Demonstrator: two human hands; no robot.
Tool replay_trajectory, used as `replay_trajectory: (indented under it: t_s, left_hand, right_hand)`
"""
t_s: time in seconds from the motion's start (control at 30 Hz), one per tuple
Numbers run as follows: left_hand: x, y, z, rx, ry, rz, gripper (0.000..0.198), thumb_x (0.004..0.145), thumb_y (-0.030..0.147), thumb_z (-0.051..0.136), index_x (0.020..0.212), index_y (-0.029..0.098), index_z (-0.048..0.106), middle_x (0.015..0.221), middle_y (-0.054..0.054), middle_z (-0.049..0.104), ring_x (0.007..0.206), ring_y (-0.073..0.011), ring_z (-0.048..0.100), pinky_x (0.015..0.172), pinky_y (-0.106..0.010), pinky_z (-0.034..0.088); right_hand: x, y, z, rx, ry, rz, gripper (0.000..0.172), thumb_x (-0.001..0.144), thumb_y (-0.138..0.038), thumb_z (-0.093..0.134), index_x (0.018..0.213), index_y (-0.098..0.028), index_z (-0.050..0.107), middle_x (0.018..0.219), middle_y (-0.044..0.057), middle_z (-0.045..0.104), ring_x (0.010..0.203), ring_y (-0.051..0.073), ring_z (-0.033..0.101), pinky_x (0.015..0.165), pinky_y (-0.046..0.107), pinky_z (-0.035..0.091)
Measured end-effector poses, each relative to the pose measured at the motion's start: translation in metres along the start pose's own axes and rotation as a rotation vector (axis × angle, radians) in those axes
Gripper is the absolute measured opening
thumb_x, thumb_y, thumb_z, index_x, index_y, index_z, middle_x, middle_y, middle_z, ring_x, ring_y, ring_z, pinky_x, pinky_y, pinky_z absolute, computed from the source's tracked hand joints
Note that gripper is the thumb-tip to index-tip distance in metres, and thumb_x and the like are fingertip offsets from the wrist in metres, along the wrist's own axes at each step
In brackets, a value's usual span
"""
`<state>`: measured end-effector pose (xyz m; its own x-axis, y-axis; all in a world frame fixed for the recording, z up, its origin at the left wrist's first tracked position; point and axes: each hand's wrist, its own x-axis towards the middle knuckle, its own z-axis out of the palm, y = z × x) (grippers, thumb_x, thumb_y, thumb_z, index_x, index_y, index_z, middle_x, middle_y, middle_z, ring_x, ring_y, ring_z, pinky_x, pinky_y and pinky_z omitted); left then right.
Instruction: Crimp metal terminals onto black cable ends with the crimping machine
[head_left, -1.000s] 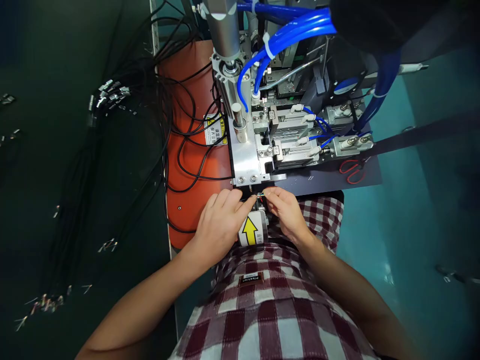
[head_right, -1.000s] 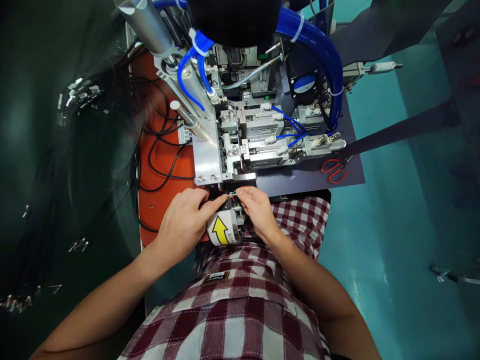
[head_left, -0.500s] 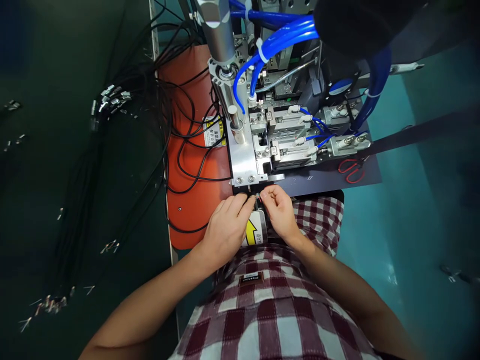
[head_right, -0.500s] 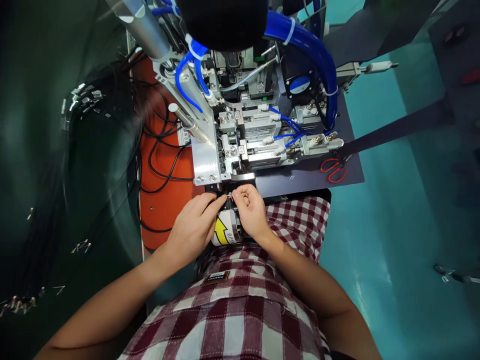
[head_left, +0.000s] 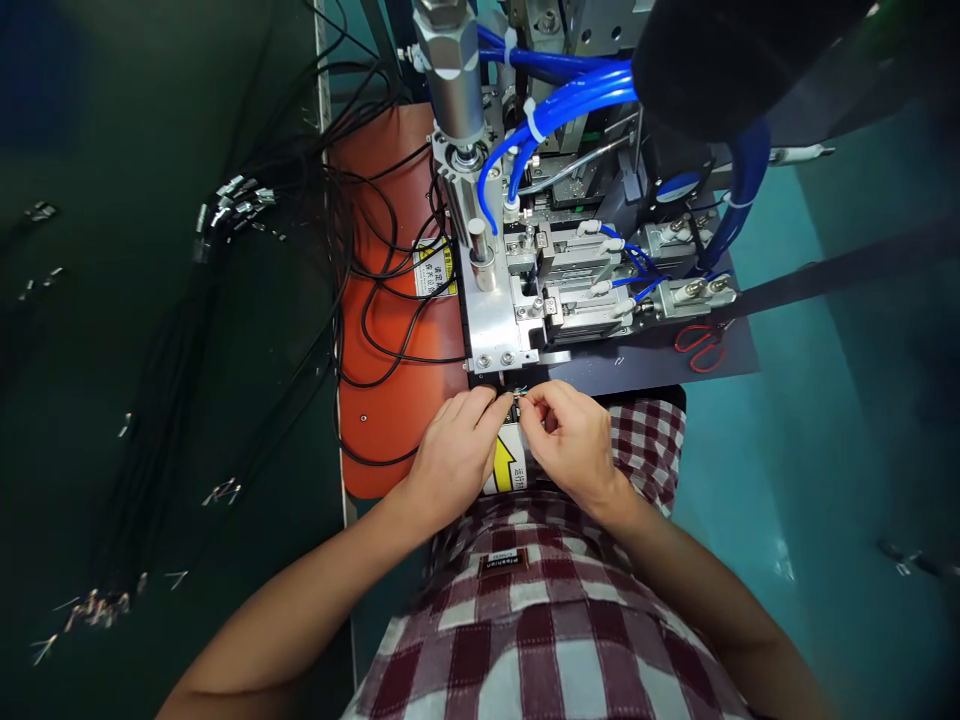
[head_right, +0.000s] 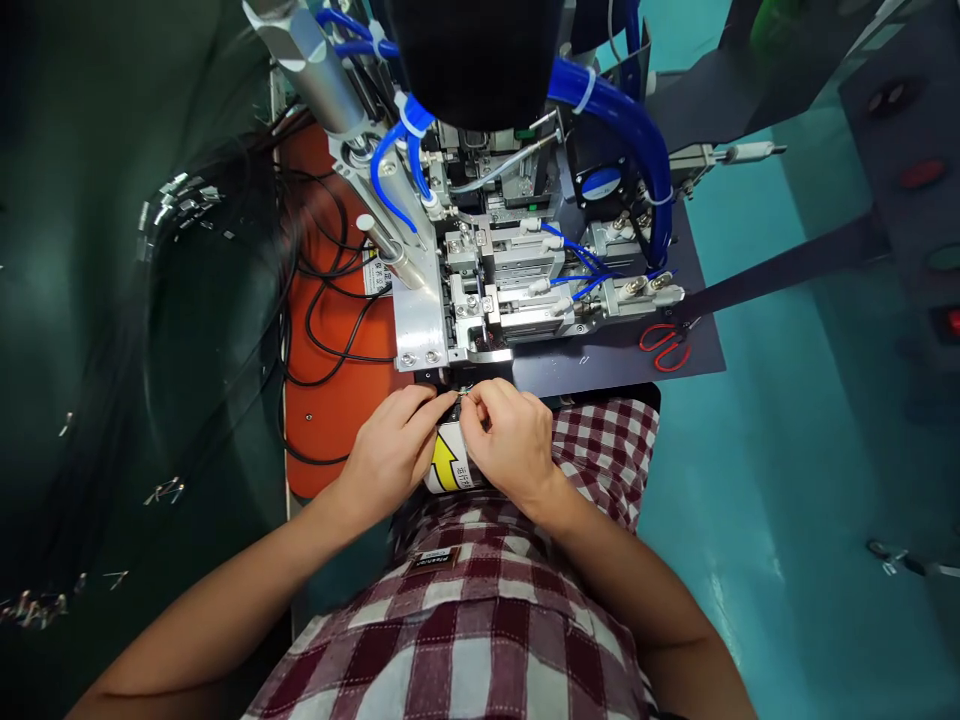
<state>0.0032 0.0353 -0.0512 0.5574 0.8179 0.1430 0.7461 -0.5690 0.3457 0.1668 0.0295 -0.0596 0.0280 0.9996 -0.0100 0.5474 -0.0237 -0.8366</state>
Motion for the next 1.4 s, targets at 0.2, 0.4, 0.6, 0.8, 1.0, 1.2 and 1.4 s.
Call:
replay_trajectory:
  t_s: [0.2,0.4,0.6,0.8,1.0,1.2,1.4]
  left_hand:
    - [0.000,-0.001,0.000,-0.015,-0.012,-0.003,0.034,0.090,0.010,0.041,0.118,0.008,0.058,0.101,-0.014,0.060,0.090,-0.0234,0.055,0.076,-0.036,0.052]
    - [0.000,-0.001,0.001,-0.044,-0.002,-0.013,0.035,0.090,0.009,0.039,0.119,0.010,0.059,0.100,-0.012,0.059,0.089,-0.0222,0.055,0.076,-0.035,0.051]
    - [0.001,-0.001,0.003,-0.033,-0.020,-0.036,0.038,0.089,0.009,0.038,0.121,0.016,0.058,0.099,-0.010,0.059,0.088,-0.0209,0.055,0.076,-0.033,0.049]
    - [-0.001,0.001,0.008,-0.039,-0.042,-0.049,0.039,0.088,0.008,0.038,0.122,0.012,0.057,0.102,-0.013,0.059,0.088,-0.0232,0.054,0.077,-0.036,0.049]
    - [-0.002,-0.004,0.014,-0.187,0.120,-0.084,0.034,0.089,0.006,0.038,0.115,0.015,0.059,0.098,-0.010,0.060,0.091,-0.0200,0.056,0.080,-0.033,0.051]
    - [-0.002,-0.008,0.014,-0.193,0.161,-0.067,0.031,0.089,0.007,0.040,0.111,0.015,0.060,0.099,-0.011,0.059,0.095,-0.0203,0.057,0.082,-0.034,0.052]
    - [-0.002,-0.005,0.013,-0.075,0.106,-0.029,0.030,0.088,0.008,0.041,0.111,0.012,0.060,0.099,-0.013,0.059,0.091,-0.0223,0.056,0.078,-0.036,0.053]
  right_hand:
    - [0.012,0.024,0.004,0.564,-0.188,0.325,0.019,0.082,-0.033,0.060,0.070,-0.019,0.056,0.058,-0.004,0.046,0.048,0.010,0.035,0.046,0.024,0.027]
    - [0.011,0.037,0.008,0.623,-0.183,0.333,0.038,0.090,-0.052,0.049,0.076,-0.018,0.057,0.062,-0.004,0.049,0.047,0.009,0.039,0.047,0.025,0.030]
    - [0.011,0.033,0.024,0.434,-0.095,0.194,0.032,0.093,-0.045,0.049,0.072,-0.020,0.050,0.061,-0.005,0.041,0.055,0.012,0.038,0.052,0.026,0.032]
    - [0.010,0.031,0.035,0.574,0.001,0.178,0.027,0.091,-0.037,0.049,0.070,-0.021,0.046,0.063,-0.004,0.040,0.057,0.013,0.037,0.055,0.026,0.034]
    - [0.010,0.028,0.035,0.614,0.020,0.193,0.025,0.091,-0.034,0.049,0.069,-0.021,0.047,0.063,-0.005,0.039,0.056,0.012,0.036,0.055,0.026,0.033]
    - [0.009,0.028,0.033,0.629,-0.019,0.228,0.027,0.090,-0.038,0.051,0.069,-0.021,0.047,0.062,-0.005,0.039,0.054,0.012,0.035,0.052,0.026,0.031]
    - [0.009,0.027,0.036,0.633,0.034,0.201,0.026,0.090,-0.037,0.050,0.070,-0.021,0.047,0.063,-0.005,0.039,0.056,0.012,0.036,0.054,0.026,0.033]
